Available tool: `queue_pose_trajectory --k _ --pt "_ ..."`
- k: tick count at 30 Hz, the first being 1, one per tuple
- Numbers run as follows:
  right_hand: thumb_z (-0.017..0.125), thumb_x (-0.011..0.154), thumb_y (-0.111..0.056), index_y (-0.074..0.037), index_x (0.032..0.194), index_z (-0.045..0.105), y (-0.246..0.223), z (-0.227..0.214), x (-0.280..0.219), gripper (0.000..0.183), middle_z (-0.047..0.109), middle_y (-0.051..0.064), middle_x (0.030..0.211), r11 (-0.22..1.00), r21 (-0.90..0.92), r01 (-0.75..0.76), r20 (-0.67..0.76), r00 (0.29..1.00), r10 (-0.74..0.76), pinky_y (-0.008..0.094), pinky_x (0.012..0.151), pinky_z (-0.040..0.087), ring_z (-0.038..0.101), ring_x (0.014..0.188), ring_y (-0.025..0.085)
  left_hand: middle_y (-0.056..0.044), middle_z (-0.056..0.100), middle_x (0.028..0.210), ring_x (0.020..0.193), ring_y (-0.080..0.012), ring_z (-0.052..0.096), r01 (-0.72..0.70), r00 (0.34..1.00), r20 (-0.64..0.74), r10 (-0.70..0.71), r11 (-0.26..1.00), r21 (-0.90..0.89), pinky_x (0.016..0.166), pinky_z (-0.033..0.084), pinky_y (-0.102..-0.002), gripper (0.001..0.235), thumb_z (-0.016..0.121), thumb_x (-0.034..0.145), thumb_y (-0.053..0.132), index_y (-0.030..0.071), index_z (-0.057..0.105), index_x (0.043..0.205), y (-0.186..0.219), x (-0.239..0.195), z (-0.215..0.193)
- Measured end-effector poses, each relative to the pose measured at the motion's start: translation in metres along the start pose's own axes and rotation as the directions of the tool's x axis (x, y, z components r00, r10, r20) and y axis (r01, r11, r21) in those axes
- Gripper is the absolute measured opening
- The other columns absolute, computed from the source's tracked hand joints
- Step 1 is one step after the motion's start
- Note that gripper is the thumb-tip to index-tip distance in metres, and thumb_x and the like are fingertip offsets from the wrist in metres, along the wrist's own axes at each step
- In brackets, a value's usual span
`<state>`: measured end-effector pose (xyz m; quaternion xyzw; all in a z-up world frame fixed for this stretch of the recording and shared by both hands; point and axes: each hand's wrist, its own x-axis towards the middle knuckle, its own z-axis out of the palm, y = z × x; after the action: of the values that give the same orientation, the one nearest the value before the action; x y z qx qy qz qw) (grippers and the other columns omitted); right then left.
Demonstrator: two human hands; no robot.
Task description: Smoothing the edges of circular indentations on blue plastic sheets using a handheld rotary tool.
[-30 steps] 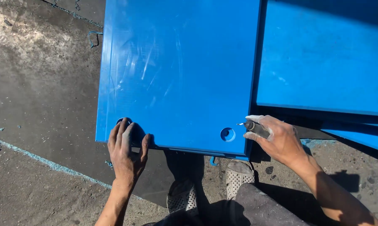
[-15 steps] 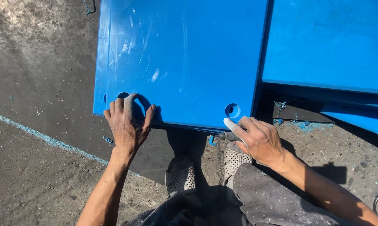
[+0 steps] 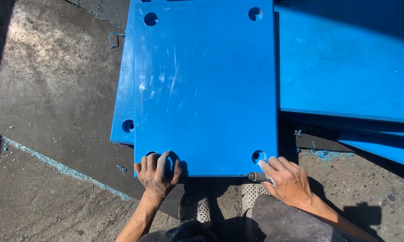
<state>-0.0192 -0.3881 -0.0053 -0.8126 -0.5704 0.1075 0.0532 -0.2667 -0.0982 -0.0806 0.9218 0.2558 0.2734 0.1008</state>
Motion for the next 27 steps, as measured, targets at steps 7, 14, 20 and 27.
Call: queue_pose_trajectory --k 7,14,20,27 --pt "0.095 0.069 -0.038 -0.009 0.107 0.071 0.007 -0.025 0.080 0.053 0.064 0.006 0.079 0.989 0.026 -0.147 -0.051 0.988 0.148 0.038 0.052 0.054 0.066 0.071 0.022 -0.010 0.056 0.090 0.085 -0.0272 0.054 0.052 0.997 -0.069 -0.044 0.992 0.113 0.079 0.037 -0.044 0.031 0.072 0.098 0.035 0.008 0.067 0.112 -0.035 0.085 0.048" --pt "0.096 0.058 -0.022 -0.003 0.109 0.070 -0.017 0.011 0.041 0.060 0.073 0.010 0.089 0.984 0.178 0.017 0.015 1.000 -0.020 0.036 0.063 0.060 0.070 0.078 0.023 -0.007 0.061 0.080 0.076 -0.0268 0.056 0.083 0.995 0.042 -0.085 0.995 0.047 0.075 0.040 -0.042 0.034 0.069 0.098 0.040 0.009 0.059 0.088 -0.053 0.049 -0.005" --pt "0.089 0.071 -0.034 -0.004 0.115 0.070 -0.024 -0.009 0.032 0.056 0.077 0.011 0.096 0.845 0.535 0.003 0.198 0.972 -0.128 0.039 0.071 0.061 0.074 0.086 0.024 -0.009 0.063 0.085 0.077 -0.0288 0.056 0.002 0.998 0.065 0.005 0.995 -0.100 0.073 0.037 -0.042 0.022 0.063 0.099 0.028 0.007 0.061 0.091 -0.099 0.004 -0.023" --pt "0.059 0.097 -0.053 -0.012 0.134 0.058 0.089 -0.131 0.123 0.055 0.066 0.011 0.072 0.906 0.114 -0.408 0.295 0.884 0.362 0.043 0.057 0.051 0.067 0.062 0.025 -0.016 0.062 0.106 0.100 -0.0337 0.056 -0.082 0.984 0.164 0.075 0.996 0.039 0.086 0.040 -0.048 0.041 0.072 0.094 0.040 0.004 0.067 0.112 -0.039 0.064 -0.025"
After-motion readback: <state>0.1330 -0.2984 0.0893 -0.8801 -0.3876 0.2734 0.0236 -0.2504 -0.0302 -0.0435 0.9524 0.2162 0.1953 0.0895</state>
